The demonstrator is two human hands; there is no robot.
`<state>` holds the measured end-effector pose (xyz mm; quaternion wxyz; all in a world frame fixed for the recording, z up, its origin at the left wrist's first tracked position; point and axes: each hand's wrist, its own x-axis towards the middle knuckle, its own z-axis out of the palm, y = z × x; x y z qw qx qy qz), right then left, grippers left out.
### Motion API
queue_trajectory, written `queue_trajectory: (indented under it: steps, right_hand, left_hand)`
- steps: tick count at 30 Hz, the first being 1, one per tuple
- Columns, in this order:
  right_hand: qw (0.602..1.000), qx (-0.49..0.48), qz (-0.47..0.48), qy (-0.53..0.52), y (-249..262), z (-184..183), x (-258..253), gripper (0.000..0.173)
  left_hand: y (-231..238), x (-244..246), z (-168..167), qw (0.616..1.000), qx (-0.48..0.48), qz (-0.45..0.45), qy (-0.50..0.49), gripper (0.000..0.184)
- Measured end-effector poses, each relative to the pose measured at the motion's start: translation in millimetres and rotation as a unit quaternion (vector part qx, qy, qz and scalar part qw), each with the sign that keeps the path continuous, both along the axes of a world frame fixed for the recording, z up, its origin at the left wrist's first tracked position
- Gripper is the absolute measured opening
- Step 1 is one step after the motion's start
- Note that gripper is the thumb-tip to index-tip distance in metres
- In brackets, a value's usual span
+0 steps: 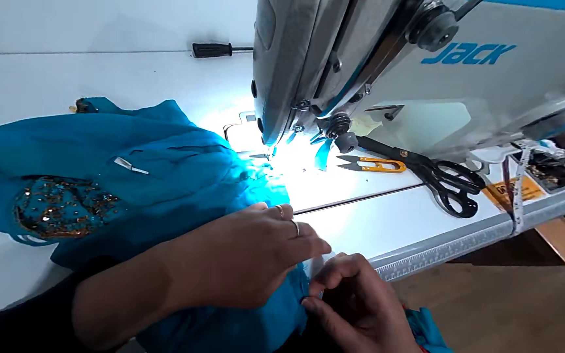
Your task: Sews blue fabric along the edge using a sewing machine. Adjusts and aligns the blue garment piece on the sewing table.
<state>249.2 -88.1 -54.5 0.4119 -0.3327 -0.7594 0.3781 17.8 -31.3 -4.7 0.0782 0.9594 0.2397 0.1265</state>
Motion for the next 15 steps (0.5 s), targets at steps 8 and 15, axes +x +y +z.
queue_trajectory:
  steps: [8,15]
  right_hand:
    - [0.960,-0.123,0.006,0.251,11.7,7.7,-9.5,0.007]
    - [0.922,-0.228,0.122,0.288,9.9,6.1,-25.7,0.030]
  left_hand:
    - [14.2,-10.4,16.4,0.992,-0.035,-0.027,-0.115,0.022]
    - [16.2,-9.7,24.4,0.988,-0.045,0.017,-0.145,0.016]
